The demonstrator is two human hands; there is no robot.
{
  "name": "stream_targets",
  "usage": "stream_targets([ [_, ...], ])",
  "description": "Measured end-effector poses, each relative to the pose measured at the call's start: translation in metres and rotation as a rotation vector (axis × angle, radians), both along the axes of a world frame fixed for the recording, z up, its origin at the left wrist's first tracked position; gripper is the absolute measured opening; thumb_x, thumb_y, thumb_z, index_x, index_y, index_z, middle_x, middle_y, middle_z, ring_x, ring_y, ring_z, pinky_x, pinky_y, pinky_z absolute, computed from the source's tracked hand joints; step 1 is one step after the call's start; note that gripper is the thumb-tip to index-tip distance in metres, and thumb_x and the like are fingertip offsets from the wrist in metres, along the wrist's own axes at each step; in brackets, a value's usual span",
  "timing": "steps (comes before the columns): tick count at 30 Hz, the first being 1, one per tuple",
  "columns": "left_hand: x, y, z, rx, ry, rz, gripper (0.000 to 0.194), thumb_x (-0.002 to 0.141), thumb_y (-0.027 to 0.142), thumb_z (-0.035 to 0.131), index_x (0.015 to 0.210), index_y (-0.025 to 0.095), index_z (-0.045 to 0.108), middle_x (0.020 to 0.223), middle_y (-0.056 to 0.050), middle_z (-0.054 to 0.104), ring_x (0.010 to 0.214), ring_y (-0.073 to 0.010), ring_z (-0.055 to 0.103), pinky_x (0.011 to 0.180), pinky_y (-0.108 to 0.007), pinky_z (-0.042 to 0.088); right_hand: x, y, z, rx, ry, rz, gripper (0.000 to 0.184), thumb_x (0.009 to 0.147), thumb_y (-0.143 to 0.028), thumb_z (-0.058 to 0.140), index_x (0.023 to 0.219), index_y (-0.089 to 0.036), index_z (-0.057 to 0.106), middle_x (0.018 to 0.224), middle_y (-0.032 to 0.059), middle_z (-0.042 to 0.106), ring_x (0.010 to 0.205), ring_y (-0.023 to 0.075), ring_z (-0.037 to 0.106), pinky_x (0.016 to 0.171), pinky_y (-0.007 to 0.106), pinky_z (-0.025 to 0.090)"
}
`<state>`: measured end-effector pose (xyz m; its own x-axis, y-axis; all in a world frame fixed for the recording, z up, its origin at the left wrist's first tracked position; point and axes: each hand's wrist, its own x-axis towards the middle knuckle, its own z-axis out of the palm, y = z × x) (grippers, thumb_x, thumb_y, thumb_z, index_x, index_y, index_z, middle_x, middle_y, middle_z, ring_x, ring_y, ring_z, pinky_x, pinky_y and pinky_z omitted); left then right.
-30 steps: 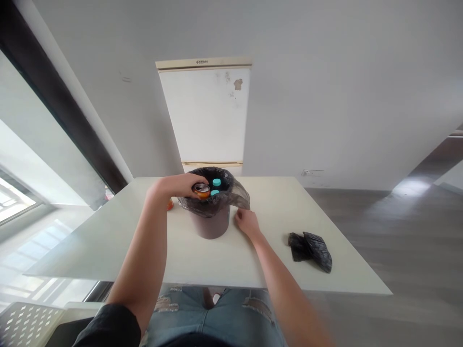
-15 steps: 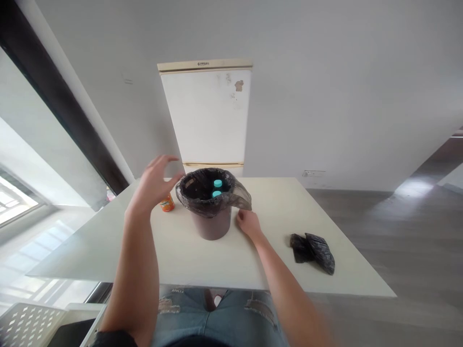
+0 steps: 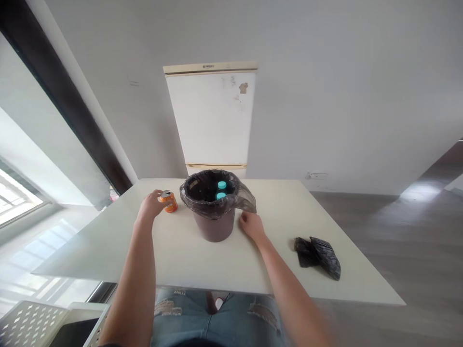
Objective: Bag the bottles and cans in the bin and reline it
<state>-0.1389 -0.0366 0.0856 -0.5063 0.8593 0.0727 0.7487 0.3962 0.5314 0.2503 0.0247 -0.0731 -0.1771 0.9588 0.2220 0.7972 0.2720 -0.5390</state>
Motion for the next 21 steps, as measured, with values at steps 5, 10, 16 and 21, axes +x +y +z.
stream_targets([
  [5,-0.008,0.006,-0.005,0.049,0.025,0.020,0.048,0.084,0.041,0.070,0.127,0.024,0.060,0.137,-0.014,0.066,0.132,-0.0318,0.057,0.098,-0.038,0.049,0.000,-0.001,0.002,-0.004,0.004,0.006,0.023,0.092,-0.027,0.049,0.070,-0.021,0.054,0.072,0.0025,0.065,0.067,0.0164,0.054,0.063,0.028,0.028],
  [10,-0.011,0.006,-0.003,0.138,0.078,0.137,0.081,0.077,0.051,0.077,0.146,0.021,0.046,0.151,-0.021,0.049,0.142,-0.0384,0.047,0.111,-0.046,0.042,0.000,-0.001,0.002,-0.009,0.001,0.003,0.023,0.091,-0.028,0.051,0.070,-0.021,0.054,0.072,0.0029,0.066,0.067,0.0166,0.053,0.063,0.028,0.027],
  [16,-0.009,0.021,-0.012,0.070,-0.027,0.059,0.086,0.080,0.049,0.077,0.152,0.021,0.039,0.155,-0.021,0.050,0.148,-0.0385,0.043,0.111,-0.046,0.042,0.000,0.000,0.001,0.004,0.002,0.007,0.023,0.091,-0.027,0.051,0.069,-0.021,0.051,0.071,0.0025,0.065,0.066,0.0163,0.053,0.063,0.029,0.027],
  [21,-0.012,0.037,-0.023,0.061,-0.065,0.067,0.074,0.081,0.039,0.076,0.145,0.019,0.043,0.150,-0.022,0.056,0.143,-0.0338,0.051,0.106,-0.041,0.044,0.000,0.001,-0.002,0.002,0.003,0.003,0.025,0.092,-0.029,0.051,0.068,-0.022,0.050,0.071,0.0020,0.065,0.066,0.0163,0.053,0.063,0.028,0.028],
])
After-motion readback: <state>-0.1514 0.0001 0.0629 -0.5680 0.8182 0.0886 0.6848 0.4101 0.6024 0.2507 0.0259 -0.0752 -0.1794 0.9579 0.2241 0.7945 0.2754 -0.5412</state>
